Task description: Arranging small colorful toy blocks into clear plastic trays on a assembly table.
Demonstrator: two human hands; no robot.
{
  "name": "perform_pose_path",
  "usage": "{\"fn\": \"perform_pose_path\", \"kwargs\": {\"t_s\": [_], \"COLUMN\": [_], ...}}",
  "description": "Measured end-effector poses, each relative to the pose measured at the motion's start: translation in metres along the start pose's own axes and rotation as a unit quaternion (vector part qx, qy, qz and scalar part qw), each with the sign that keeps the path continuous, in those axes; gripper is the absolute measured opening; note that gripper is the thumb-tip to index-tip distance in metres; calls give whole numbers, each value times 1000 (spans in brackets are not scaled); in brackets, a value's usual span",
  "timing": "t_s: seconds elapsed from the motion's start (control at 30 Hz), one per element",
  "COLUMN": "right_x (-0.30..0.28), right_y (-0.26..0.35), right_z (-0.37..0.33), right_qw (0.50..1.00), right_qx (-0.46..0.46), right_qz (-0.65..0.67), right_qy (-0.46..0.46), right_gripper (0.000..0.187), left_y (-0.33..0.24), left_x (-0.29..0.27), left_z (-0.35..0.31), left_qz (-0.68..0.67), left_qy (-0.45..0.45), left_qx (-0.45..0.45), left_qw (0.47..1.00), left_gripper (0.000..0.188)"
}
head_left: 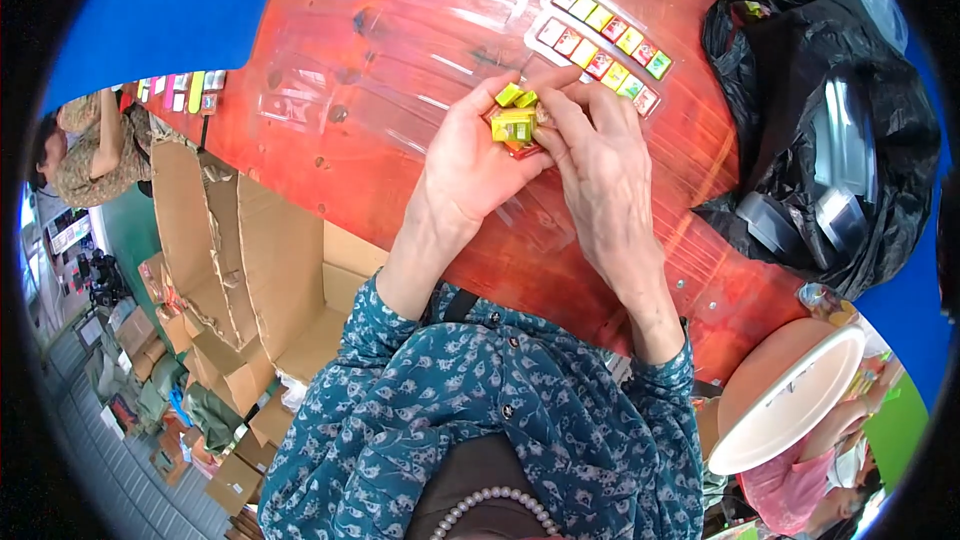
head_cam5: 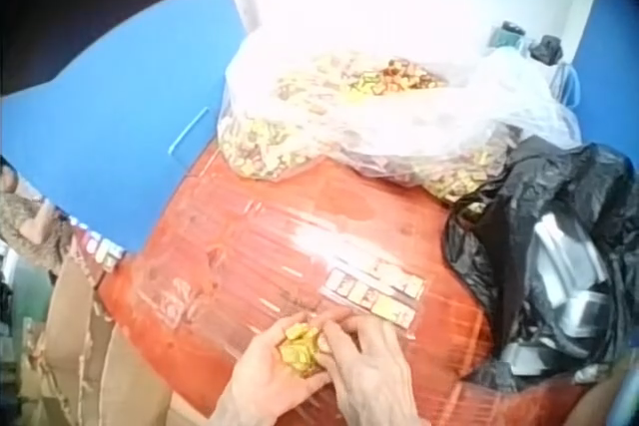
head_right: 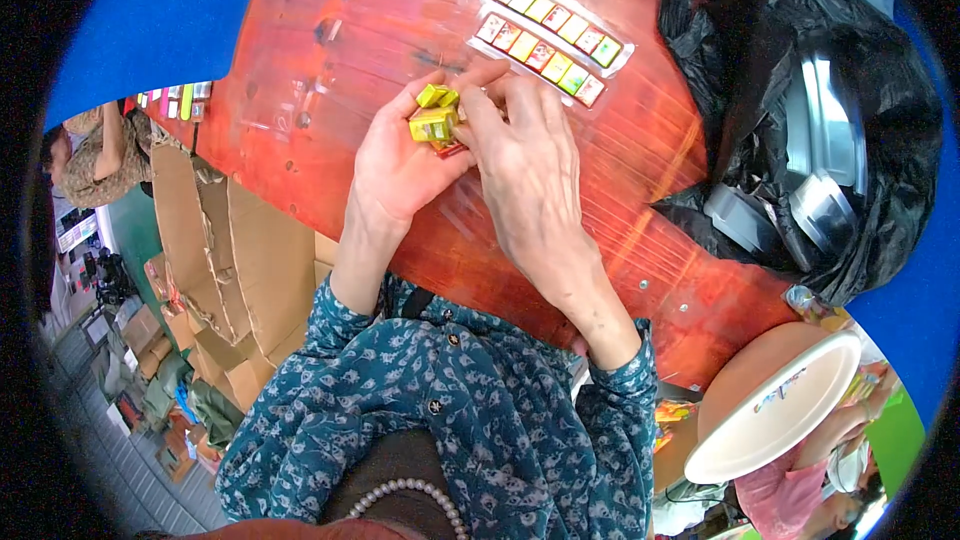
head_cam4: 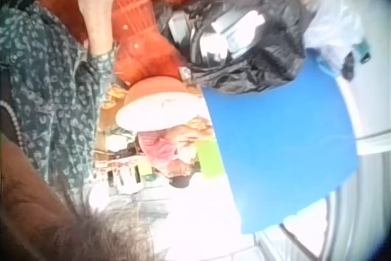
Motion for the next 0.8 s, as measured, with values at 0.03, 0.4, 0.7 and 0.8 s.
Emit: {"fn": "perform_pose_path", "kwargs": {"t_s": [0.03, 0.4, 0.7, 0.8], "right_x": [-2, -19, -20, -10], "right_y": [-1, -33, -68, -71], "right_z": [-1, -15, -30, -32], "right_qw": [1000, 980, 957, 924], "right_qx": [0, 79, 203, 220], "right_qz": [1, 174, 203, 308], "right_qy": [1, 52, -37, -47], "right_gripper": [26, 24, 22, 20], "left_y": [1, 11, -34, -36], "left_x": [0, -14, -4, 8], "left_z": [-1, -9, -27, -17], "left_qz": [2, 35, 364, 491], "left_qy": [25, -105, -187, -189], "left_qx": [-2, 11, 94, 95], "left_qw": [1000, 994, 907, 845], "left_gripper": [48, 37, 18, 22]}}
Point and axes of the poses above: each hand's wrist, its own z-axis towards the middle knuckle, its own x-axis out of the palm, y = z × x, the point moved 8 cm from there along z, towards the middle knuckle, and after that the axes turned 7 degrees about y, right-handed, at the moved point
